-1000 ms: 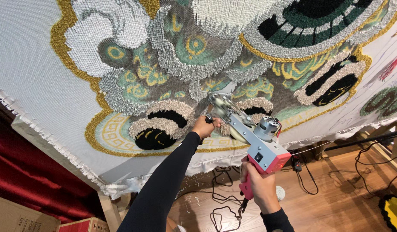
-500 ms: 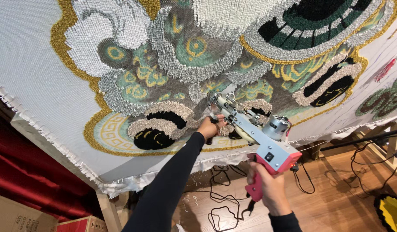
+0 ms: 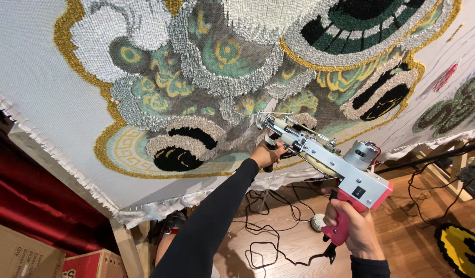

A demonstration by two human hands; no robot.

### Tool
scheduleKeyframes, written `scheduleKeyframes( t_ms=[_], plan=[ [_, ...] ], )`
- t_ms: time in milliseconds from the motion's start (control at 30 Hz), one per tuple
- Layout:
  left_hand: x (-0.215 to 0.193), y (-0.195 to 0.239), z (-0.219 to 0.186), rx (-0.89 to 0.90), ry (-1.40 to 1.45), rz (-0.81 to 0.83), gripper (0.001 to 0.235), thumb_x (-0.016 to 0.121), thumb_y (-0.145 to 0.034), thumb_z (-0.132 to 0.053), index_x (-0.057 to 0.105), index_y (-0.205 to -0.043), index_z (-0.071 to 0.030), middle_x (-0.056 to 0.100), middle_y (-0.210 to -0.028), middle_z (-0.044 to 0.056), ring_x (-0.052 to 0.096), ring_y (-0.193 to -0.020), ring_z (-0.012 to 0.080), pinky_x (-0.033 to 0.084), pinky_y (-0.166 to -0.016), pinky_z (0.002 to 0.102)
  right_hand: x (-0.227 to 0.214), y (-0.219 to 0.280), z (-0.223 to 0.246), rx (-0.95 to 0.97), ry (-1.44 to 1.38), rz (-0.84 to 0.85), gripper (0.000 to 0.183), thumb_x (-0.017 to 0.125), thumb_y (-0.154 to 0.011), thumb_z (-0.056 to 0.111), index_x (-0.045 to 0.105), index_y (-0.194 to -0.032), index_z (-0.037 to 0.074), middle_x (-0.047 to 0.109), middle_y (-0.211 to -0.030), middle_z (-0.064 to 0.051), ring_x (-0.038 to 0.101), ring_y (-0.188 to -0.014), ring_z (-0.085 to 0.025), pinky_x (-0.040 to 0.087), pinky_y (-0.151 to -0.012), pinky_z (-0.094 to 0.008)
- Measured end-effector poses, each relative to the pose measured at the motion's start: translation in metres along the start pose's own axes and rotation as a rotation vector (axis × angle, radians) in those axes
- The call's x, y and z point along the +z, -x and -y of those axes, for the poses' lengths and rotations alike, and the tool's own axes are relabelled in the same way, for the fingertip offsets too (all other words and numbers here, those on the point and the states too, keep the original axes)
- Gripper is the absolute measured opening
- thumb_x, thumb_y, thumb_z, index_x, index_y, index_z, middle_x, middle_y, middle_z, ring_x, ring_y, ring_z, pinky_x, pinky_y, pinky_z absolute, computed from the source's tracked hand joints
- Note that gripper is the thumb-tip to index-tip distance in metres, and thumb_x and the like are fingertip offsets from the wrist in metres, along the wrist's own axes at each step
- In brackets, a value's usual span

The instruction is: The person uses a handheld tufting gun to apply yarn to a large canvas stretched on a frame. They guide the tool along a pre-drawn design, filling in sections with light-colored yarn. The person occasionally pauses to manually adjust the yarn or the canvas surface.

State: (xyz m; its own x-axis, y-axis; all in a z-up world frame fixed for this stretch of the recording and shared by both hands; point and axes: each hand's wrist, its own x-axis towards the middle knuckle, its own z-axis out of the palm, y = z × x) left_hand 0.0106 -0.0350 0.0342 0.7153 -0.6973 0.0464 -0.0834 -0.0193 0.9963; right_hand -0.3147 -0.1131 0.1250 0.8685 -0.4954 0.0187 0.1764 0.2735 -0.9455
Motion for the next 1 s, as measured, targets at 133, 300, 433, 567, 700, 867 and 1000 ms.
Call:
scheduleKeyframes(
  t_ms=[133, 300, 433, 567, 700, 867, 1000],
  plan=[
    [-0.002, 0.024, -0.014, -0.031, -0.042, 0.058, 0.035, 0.074, -0.093, -0.03, 0.076, -0.106, 0.003, 0.078, -0.085, 0.003, 0.062, -0.057, 0.0115, 0.051, -0.055, 0.03, -0.005, 0.005, -0.004, -0.016, 0.035, -0.014, 0.036, 0.059, -0.086, 0.007, 0.064, -0.118, -0.01, 0.046, -0.057, -0.006, 0.045, -0.049, -0.019, 0.037, -0.049, -0.034],
    [-0.007, 0.042, 0.001, -0.04, 0.003, 0.074, 0.032, 0.074, -0.091, -0.027, 0.076, -0.103, 0.002, 0.079, -0.089, 0.002, 0.061, -0.055, 0.01, 0.051, -0.055, 0.03, -0.009, 0.008, -0.017, 0.031, 0.026, -0.002, 0.037, 0.06, -0.086, 0.008, 0.064, -0.119, -0.01, 0.046, -0.057, -0.006, 0.045, -0.049, -0.018, 0.038, -0.049, -0.034],
    [-0.01, 0.052, 0.011, -0.113, 0.033, 0.016, 0.029, 0.074, -0.089, -0.025, 0.074, -0.109, -0.005, 0.077, -0.085, 0.004, 0.062, -0.053, 0.0115, 0.05, -0.055, 0.03, -0.01, 0.003, -0.028, 0.079, -0.011, 0.017, 0.037, 0.06, -0.086, 0.008, 0.063, -0.119, -0.009, 0.046, -0.057, -0.005, 0.045, -0.049, -0.018, 0.037, -0.05, -0.034],
    [-0.014, 0.049, 0.02, -0.141, -0.021, -0.009, 0.026, 0.076, -0.092, -0.025, 0.077, -0.104, -0.002, 0.077, -0.081, 0.008, 0.063, -0.054, 0.0132, 0.049, -0.055, 0.031, -0.009, 0.002, -0.034, 0.119, -0.044, 0.003, 0.038, 0.06, -0.086, 0.009, 0.064, -0.12, -0.008, 0.045, -0.058, -0.004, 0.044, -0.05, -0.017, 0.037, -0.05, -0.034],
    [-0.018, 0.043, 0.025, -0.132, -0.057, 0.022, 0.022, 0.072, -0.091, -0.023, 0.081, -0.102, -0.005, 0.076, -0.082, 0.005, 0.065, -0.055, 0.0112, 0.05, -0.054, 0.031, -0.005, -0.002, -0.033, 0.122, -0.042, 0.003, 0.038, 0.06, -0.086, 0.01, 0.064, -0.119, -0.008, 0.046, -0.058, -0.004, 0.044, -0.05, -0.017, 0.037, -0.05, -0.034],
    [-0.021, 0.037, 0.03, -0.118, -0.054, 0.039, 0.023, 0.071, -0.09, -0.021, 0.081, -0.105, -0.006, 0.077, -0.082, 0.005, 0.066, -0.055, 0.0115, 0.05, -0.054, 0.03, -0.001, -0.007, -0.031, 0.15, -0.062, 0.002, 0.037, 0.06, -0.087, 0.01, 0.064, -0.119, -0.007, 0.047, -0.06, -0.004, 0.045, -0.051, -0.017, 0.037, -0.051, -0.034],
    [-0.026, 0.038, 0.028, -0.148, -0.101, 0.017, 0.024, 0.074, -0.089, -0.022, 0.081, -0.104, -0.004, 0.077, -0.083, 0.006, 0.065, -0.056, 0.0123, 0.052, -0.059, 0.028, 0.005, -0.01, -0.029, 0.157, -0.06, 0.001, 0.036, 0.06, -0.087, 0.01, 0.064, -0.118, -0.006, 0.047, -0.06, -0.005, 0.045, -0.051, -0.016, 0.039, -0.051, -0.034]
  ],
)
